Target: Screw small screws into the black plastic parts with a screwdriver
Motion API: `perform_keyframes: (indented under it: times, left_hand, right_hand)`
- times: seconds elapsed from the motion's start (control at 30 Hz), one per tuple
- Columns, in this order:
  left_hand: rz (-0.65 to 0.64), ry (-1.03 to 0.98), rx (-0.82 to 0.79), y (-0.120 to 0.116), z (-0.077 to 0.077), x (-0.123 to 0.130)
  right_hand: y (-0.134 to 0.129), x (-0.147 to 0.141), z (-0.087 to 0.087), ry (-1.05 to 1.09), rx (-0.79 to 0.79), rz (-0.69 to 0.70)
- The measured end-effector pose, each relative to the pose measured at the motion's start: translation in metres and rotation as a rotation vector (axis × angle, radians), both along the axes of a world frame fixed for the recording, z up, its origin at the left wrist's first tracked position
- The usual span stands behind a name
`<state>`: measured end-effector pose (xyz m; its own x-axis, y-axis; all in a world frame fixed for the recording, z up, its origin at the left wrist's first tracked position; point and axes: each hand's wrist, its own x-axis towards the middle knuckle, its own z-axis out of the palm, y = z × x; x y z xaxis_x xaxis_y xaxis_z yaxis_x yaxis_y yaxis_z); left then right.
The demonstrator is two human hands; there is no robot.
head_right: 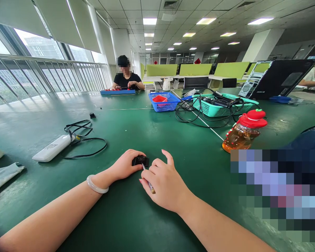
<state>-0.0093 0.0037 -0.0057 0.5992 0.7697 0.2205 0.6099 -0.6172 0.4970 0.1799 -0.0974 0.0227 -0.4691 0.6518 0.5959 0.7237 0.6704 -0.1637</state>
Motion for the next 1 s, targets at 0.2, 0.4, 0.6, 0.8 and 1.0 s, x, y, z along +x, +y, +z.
perform_keyframes:
  times: [0.2, 0.4, 0.6, 0.8, 1.0]
  left_hand:
    - [0.033, 0.015, -0.046, 0.0, 0.001, 0.0]
    - [0.066, -0.005, -0.079, 0.0, 0.001, 0.0]
    - [0.072, -0.009, -0.076, 0.0, 0.002, 0.0]
    - [0.07, -0.015, -0.079, 0.0, 0.003, 0.0]
    - [0.073, -0.01, -0.088, 0.0, 0.002, 0.0]
  right_hand:
    - [0.001, 0.002, 0.001, 0.01, 0.004, -0.005]
    - [0.002, 0.006, 0.003, -0.107, -0.075, 0.001]
    - [0.0, 0.007, 0.007, -0.173, -0.09, 0.006]
    - [-0.002, 0.008, 0.01, -0.184, -0.076, 0.007]
    - [-0.002, 0.008, 0.011, -0.176, -0.088, 0.007]
